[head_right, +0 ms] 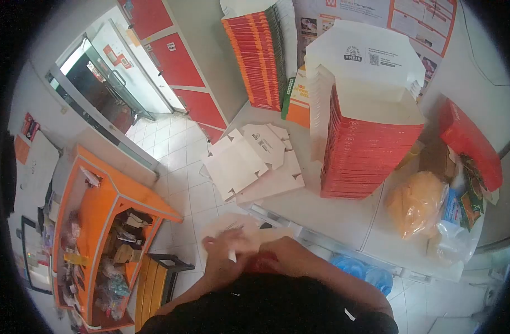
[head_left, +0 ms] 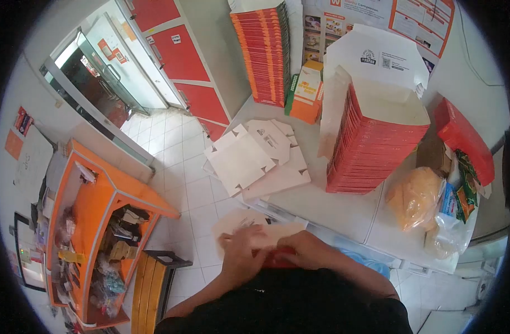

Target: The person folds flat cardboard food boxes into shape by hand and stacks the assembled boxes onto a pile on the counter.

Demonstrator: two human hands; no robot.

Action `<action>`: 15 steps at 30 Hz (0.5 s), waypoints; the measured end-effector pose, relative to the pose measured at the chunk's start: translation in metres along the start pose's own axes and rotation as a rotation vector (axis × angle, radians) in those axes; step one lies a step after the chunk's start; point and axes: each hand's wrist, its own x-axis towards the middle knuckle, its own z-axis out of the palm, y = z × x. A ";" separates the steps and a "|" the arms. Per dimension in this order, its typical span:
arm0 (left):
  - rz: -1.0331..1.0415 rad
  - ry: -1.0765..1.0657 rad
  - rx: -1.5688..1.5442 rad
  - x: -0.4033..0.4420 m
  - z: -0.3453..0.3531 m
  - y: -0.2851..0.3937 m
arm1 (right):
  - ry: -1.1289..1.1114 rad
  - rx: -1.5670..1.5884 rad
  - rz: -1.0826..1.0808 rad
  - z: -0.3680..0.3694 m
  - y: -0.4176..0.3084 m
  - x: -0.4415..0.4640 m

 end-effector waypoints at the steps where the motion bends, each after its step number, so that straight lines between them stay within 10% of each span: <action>1: -0.018 0.133 0.017 0.008 -0.007 0.010 | 0.119 0.115 0.170 0.002 -0.001 0.005; 3: -0.057 0.398 0.050 0.026 -0.019 0.037 | 0.359 0.350 0.507 0.007 -0.004 0.016; 6: -0.051 0.209 -0.122 0.031 0.006 0.046 | 0.282 0.989 0.383 0.006 -0.003 0.029; 10: 0.386 0.528 -0.198 0.059 -0.002 0.039 | 0.380 0.520 0.081 -0.023 -0.004 0.006; 15: 0.650 0.017 -0.973 0.094 -0.042 0.104 | 1.012 0.024 -0.014 -0.108 -0.022 -0.038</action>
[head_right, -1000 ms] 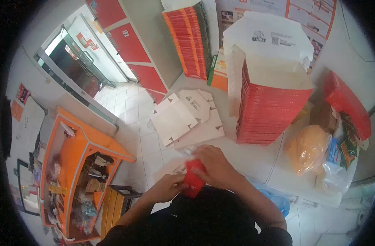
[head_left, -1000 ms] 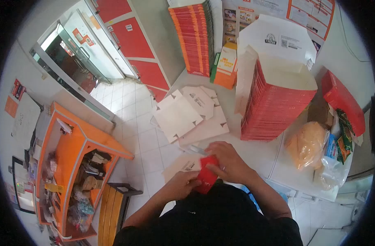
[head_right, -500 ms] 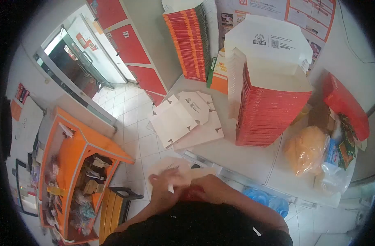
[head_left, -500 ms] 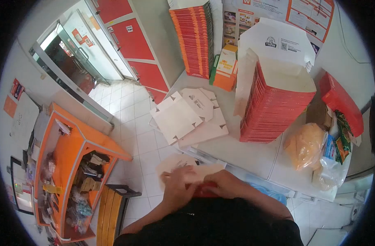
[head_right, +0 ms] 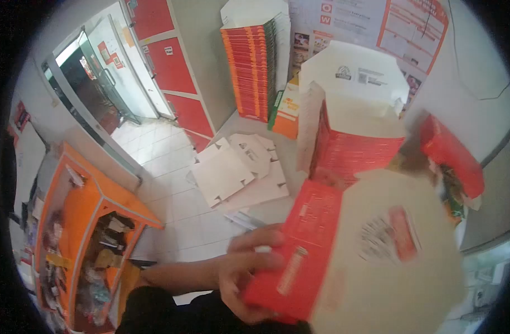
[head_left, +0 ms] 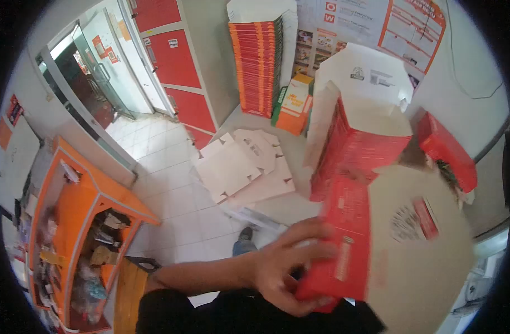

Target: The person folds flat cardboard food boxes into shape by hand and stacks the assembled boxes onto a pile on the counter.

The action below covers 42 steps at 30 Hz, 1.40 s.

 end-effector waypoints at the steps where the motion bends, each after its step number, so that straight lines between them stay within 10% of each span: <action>1: 0.277 0.014 0.155 0.024 0.012 0.002 | 0.066 -0.069 -0.071 -0.021 -0.009 0.014; 9: 0.161 0.412 0.445 0.158 -0.016 -0.090 | 0.059 -0.569 -0.239 -0.155 -0.048 0.167; 11: -0.182 0.331 0.599 0.184 -0.035 -0.123 | -0.041 -0.590 -0.045 -0.169 -0.047 0.195; 17: -0.363 -0.005 0.652 0.198 -0.070 -0.175 | -0.354 -0.833 0.309 -0.184 0.006 0.240; 22: -0.646 -0.051 0.702 0.210 -0.079 -0.144 | -0.323 -1.192 -0.030 -0.176 0.005 0.231; 37: -0.199 -0.103 0.715 0.183 -0.051 -0.151 | -0.241 -1.314 0.087 -0.159 0.009 0.235; 42: -0.243 0.271 0.246 0.126 -0.066 -0.183 | -0.217 -1.416 -0.035 -0.161 0.039 0.230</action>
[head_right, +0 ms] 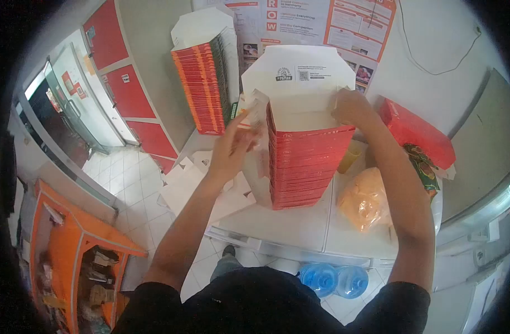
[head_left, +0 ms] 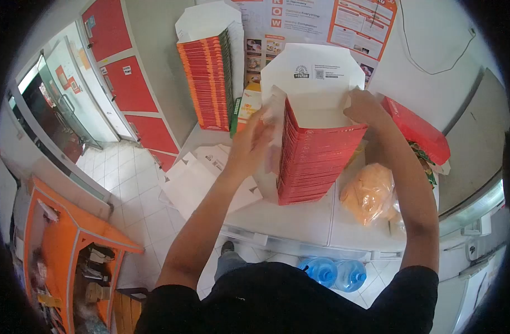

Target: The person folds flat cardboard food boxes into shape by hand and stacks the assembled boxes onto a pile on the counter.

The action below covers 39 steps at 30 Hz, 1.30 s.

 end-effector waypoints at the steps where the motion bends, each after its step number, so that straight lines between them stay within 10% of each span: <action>1: -0.049 -0.044 0.209 -0.018 -0.019 -0.038 | -0.003 -0.030 -0.063 0.008 0.008 0.002; 5: -0.429 -0.254 1.366 -0.130 -0.071 -0.152 | -0.078 -0.093 -0.146 -0.010 -0.005 0.000; 12: -0.539 -0.592 0.963 -0.160 -0.173 -0.235 | -0.119 0.051 0.123 -0.070 -0.032 -0.009; 16: -0.360 -0.625 0.865 -0.170 -0.225 -0.305 | 0.477 0.484 0.195 -0.112 -0.071 -0.054; 20: -0.515 -0.239 1.157 -0.135 -0.195 -0.182 | 0.474 0.829 0.009 -0.065 -0.154 -0.159; 26: -0.517 0.279 0.383 -0.162 -0.151 -0.093 | 0.096 0.908 -0.758 0.042 -0.301 -0.179; 32: -0.640 0.584 -0.591 -0.184 -0.096 -0.031 | 0.340 1.269 -0.784 0.136 -0.352 -0.161; 39: -0.606 0.504 -0.729 -0.230 -0.067 -0.017 | 0.196 1.156 -0.425 0.107 -0.349 -0.190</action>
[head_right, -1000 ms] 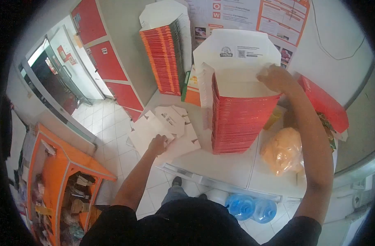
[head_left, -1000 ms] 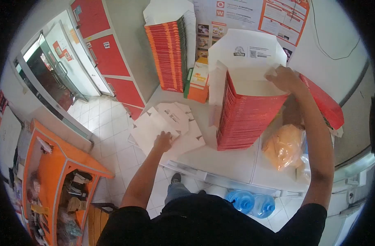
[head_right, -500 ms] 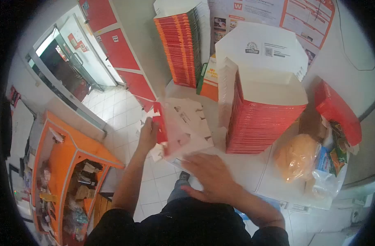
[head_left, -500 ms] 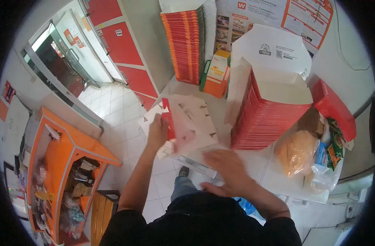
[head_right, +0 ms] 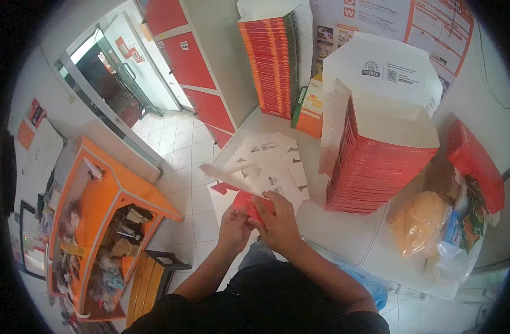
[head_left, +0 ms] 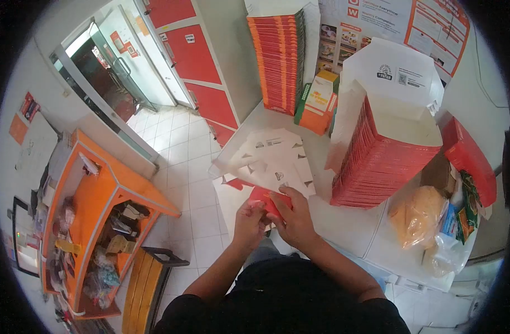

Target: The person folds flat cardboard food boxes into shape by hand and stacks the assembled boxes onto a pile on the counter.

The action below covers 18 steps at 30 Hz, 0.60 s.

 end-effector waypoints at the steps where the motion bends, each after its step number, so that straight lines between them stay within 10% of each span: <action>1: -0.018 0.050 -0.041 -0.005 0.005 0.000 | 0.028 -0.031 -0.007 -0.003 -0.002 -0.001; 11: 0.038 0.069 0.095 -0.037 0.043 0.004 | -0.014 -0.289 0.064 0.001 -0.013 -0.021; 18: -0.069 -0.003 0.585 -0.075 0.010 0.057 | -0.263 0.249 0.221 -0.060 -0.022 -0.014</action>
